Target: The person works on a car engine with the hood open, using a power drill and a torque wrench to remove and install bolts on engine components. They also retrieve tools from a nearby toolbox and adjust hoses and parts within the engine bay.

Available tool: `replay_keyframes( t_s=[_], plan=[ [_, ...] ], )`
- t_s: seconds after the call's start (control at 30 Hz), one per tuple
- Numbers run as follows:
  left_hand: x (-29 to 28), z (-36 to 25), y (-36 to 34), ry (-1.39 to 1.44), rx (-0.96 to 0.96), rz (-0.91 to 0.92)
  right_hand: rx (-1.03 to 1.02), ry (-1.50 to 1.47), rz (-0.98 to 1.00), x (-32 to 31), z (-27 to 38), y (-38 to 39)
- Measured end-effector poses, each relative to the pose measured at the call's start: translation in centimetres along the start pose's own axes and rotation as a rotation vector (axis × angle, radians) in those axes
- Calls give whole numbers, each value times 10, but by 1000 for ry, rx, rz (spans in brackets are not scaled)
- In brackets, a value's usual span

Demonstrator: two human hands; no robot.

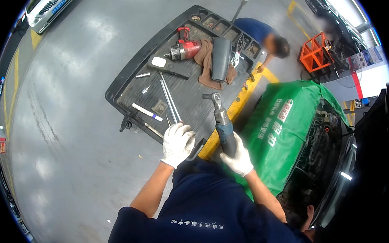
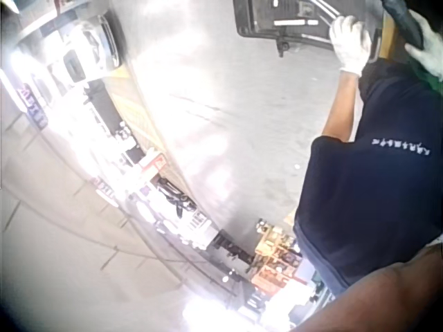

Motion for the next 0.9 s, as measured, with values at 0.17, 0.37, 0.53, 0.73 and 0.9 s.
replay_keyframes(
  t_s=[0.17, 0.37, 0.53, 0.73, 0.9],
  plan=[
    [-1, 3, 0, 1, -21, -46, 33, 14, -23, 14, -20, 9],
    [1, 3, 0, -12, -7, -47, 94, -296, -1, 34, -55, 20],
    [0, 3, 0, -39, -38, -43, 33, -192, -35, 18, -38, 35],
    [3, 3, 3, -77, -29, -20, 159, -760, 191, 49, -14, 11],
    [-5, 5, 3, -186, -43, -58, 275, -1169, 348, 90, 22, -44]
  ],
)
Point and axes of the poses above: each hand's wrist, its own y-axis away from the middle knuckle, its own x-axis out of the palm, z = x × y, the point moved 10 cm from there along -y, towards the middle knuckle, and after that the axes turned 4 degrees about -x, right-handed, at the moved point
